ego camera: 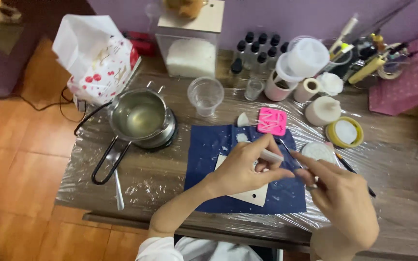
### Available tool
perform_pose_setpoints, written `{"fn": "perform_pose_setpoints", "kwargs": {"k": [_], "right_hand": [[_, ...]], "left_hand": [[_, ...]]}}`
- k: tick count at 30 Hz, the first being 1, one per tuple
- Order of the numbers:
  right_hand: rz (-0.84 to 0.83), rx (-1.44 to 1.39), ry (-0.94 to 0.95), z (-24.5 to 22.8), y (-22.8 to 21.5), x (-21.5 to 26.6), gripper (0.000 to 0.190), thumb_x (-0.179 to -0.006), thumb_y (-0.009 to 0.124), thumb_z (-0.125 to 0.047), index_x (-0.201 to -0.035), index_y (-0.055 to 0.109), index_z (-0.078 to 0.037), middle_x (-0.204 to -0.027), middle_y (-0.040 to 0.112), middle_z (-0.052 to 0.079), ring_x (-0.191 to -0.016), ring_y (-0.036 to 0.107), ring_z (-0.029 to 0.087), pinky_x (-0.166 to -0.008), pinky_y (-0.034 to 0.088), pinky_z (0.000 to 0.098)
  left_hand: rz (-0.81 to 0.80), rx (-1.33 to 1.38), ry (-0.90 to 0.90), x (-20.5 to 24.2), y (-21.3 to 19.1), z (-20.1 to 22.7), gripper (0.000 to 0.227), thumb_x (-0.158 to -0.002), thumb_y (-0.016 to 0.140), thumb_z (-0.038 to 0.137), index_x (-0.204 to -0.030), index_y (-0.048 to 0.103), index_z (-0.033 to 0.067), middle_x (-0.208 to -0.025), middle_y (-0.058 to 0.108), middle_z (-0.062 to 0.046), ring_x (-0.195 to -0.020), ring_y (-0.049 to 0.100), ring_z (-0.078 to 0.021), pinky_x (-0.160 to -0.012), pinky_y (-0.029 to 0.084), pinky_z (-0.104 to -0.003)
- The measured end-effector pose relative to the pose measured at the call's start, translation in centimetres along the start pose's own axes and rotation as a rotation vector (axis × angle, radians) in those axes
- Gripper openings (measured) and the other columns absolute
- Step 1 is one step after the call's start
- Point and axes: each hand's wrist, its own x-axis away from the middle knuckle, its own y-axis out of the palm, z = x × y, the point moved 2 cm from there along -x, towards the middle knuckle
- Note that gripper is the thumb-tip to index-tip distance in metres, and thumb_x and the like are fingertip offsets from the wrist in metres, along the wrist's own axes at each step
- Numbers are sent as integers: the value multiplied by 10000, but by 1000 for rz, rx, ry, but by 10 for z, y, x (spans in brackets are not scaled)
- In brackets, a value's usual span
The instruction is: Detailing and cleaning a small molded wax piece using a metal tool
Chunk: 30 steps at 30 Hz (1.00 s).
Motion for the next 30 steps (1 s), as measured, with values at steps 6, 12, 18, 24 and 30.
{"fn": "perform_pose_setpoints", "kwargs": {"k": [6,12,18,24,30], "right_hand": [[206,-204,-110,-7,-12,7,447,-886,483,11,-1305,538,-135,-1006,650,-47,-432,386,98,-563,398,193],[190,-242,-338,-5,-8,11,610,-829,389,140,-1417,304,7,-1346,504,123,-1056,565,250,-903,453,342],[162,243,-57,-1,14,8,546,-876,491,-415,-1410,408,-338,-747,670,-47,-467,585,207,-455,452,381],[245,-196,-245,-23,-3,10,118,-824,634,-49,-935,607,-78,-710,555,-21,-588,499,109,-563,395,229],[266,-104,-236,-26,-7,15,378,-800,538,51,-1078,648,-179,-640,525,-61,-478,367,90,-485,314,193]], "left_hand": [[45,237,-13,1,-9,0,384,-785,702,257,-1083,509,110,-769,516,17,-583,380,-69,-587,387,-196],[38,318,-8,-1,-6,-11,337,-760,727,296,-1016,566,148,-910,554,61,-830,517,-54,-657,420,-188],[42,224,20,-4,-4,-6,414,-688,744,363,-968,515,163,-783,487,44,-629,377,-63,-597,360,-190],[55,288,50,-7,-8,-15,249,-773,726,234,-900,531,145,-794,543,30,-757,512,-38,-568,384,-176],[-153,645,171,0,-16,-8,276,-878,642,279,-1068,467,184,-936,507,98,-720,440,-11,-687,373,-162]]}}
